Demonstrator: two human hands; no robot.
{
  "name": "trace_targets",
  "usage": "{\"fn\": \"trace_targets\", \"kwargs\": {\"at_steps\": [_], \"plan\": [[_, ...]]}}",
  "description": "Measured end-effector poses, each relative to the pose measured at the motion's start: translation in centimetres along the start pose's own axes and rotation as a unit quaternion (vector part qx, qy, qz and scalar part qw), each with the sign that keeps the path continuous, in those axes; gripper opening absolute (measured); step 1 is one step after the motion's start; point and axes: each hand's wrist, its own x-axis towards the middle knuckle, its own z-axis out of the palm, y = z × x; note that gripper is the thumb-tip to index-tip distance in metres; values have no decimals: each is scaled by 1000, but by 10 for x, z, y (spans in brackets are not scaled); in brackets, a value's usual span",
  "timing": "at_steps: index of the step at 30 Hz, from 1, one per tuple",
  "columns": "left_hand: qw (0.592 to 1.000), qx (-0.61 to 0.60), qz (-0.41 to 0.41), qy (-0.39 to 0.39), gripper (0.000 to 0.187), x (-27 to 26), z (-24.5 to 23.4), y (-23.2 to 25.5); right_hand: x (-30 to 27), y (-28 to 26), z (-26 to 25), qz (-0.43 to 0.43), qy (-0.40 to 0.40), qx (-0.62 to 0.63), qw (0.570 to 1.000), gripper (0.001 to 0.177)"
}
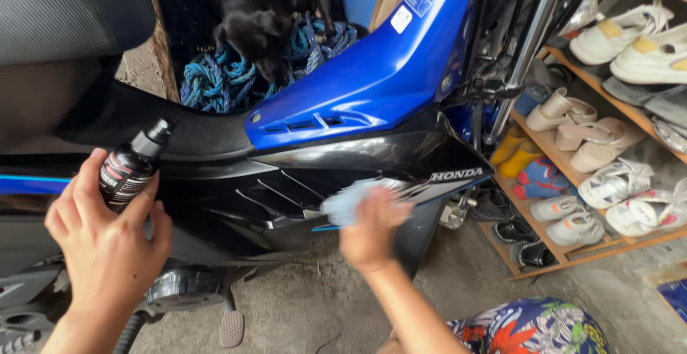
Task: The person cleans a blue and black Honda motorcycle by spraying a liquid from a bottle onto the body panels and wiping them with a cloth. The person cleans the side fairing, the area under the seat, and the rear section of the bike.
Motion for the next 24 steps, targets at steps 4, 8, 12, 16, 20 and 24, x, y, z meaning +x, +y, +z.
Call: {"fn": "trace_targets", "kwargs": {"at_steps": [4,8,12,16,20,24], "plan": [[1000,2,-3,7,51,11,-2,13,80,48,-76,99,120,2,988,66],[999,17,49,6,45,23,4,19,125,45,-91,212,204,8,956,55],[995,-68,69,-16,44,32,23,35,129,-3,-69,218,222,5,950,55],[994,-49,97,-25,43,38,34,59,139,-49,-74,75,99,-25,992,64],[995,-87,45,-14,41,44,36,75,164,-86,-59,-98,-109,41,988,53],[991,-132,-20,5,45,49,35,78,182,-75,-69,-269,-149,22,951,44]]}}
